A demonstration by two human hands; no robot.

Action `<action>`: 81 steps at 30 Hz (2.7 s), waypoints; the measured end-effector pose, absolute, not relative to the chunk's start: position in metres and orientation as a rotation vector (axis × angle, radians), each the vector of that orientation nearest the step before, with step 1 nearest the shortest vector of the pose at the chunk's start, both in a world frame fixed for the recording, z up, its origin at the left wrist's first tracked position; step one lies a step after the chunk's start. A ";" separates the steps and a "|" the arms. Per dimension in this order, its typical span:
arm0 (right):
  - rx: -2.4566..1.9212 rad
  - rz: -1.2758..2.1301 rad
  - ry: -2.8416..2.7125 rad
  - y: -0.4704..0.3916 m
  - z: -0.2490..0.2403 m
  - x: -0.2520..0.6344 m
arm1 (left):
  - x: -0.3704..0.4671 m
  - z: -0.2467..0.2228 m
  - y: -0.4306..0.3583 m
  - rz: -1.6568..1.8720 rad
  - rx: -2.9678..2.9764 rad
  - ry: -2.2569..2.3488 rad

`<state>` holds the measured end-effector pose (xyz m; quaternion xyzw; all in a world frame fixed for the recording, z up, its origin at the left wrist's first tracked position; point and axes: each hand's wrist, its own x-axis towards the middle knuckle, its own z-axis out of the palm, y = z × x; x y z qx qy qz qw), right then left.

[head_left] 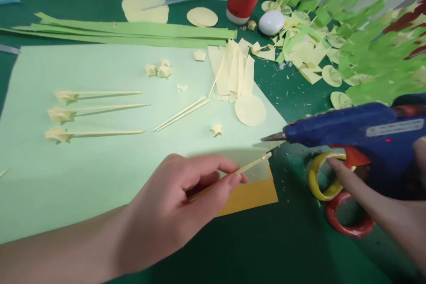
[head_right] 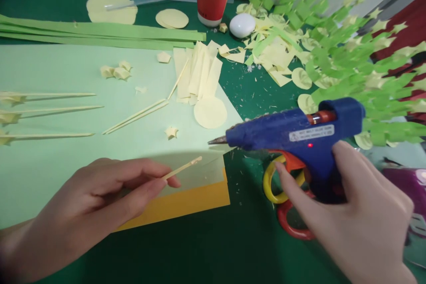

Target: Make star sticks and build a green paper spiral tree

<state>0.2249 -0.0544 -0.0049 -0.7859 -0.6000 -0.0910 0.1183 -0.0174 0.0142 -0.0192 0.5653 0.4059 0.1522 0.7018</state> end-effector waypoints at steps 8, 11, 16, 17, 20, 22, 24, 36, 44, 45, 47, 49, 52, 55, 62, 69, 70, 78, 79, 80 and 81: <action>-2.716 -0.169 -1.647 -0.024 -0.004 0.232 | -0.017 -0.016 0.013 0.349 1.274 0.916; -2.648 -0.307 -1.859 -0.024 -0.007 0.238 | -0.018 -0.015 0.014 0.338 1.296 0.901; -2.016 -0.493 -2.182 -0.018 0.003 0.226 | -0.018 -0.014 0.015 0.342 1.303 0.881; -1.844 -0.366 -2.267 -0.014 0.005 0.220 | -0.018 -0.013 0.015 0.342 1.302 0.886; -1.451 0.011 -2.433 0.003 0.004 0.197 | -0.018 -0.012 0.014 0.374 1.298 0.897; -1.384 0.114 -2.414 0.014 -0.002 0.183 | -0.018 -0.011 0.013 0.423 1.307 0.892; -1.341 0.168 -2.393 0.023 -0.010 0.170 | -0.019 -0.011 0.011 0.468 1.329 0.885; -1.220 0.300 -2.357 0.034 -0.025 0.142 | -0.023 -0.011 0.010 0.521 1.317 0.824; -1.464 0.995 -1.548 0.013 0.018 0.153 | -0.026 -0.008 0.011 0.565 1.310 0.828; -1.454 1.091 -1.447 0.010 0.020 0.154 | -0.026 -0.007 0.011 0.583 1.326 0.838; -1.406 1.242 -1.296 0.007 0.021 0.155 | -0.026 -0.004 0.014 0.624 1.386 0.864; -1.350 1.330 -1.212 0.004 0.019 0.155 | -0.027 -0.002 0.017 0.664 1.468 0.883; -1.299 1.334 -1.167 0.003 0.017 0.153 | -0.028 0.001 0.020 0.686 1.553 0.901; -1.301 1.284 -1.185 0.002 0.016 0.152 | -0.028 0.001 0.020 0.678 1.610 0.921; -1.318 1.139 -1.325 0.002 0.013 0.153 | -0.028 -0.005 0.014 0.721 1.755 0.923; -1.271 1.107 -1.362 0.000 0.011 0.151 | -0.030 -0.013 0.015 0.847 1.934 0.857; -1.265 1.126 -1.354 -0.001 0.011 0.151 | -0.030 -0.014 0.015 0.868 1.948 0.840; -1.254 1.201 -1.300 -0.004 0.012 0.151 | -0.030 -0.017 0.017 0.884 1.936 0.784; -1.258 1.206 -1.296 -0.003 0.012 0.151 | -0.030 -0.017 0.017 0.883 1.934 0.786; -1.262 1.211 -1.295 -0.003 0.012 0.150 | -0.030 -0.017 0.017 0.882 1.933 0.787; -1.266 1.217 -1.295 -0.002 0.012 0.149 | -0.030 -0.017 0.017 0.883 1.933 0.787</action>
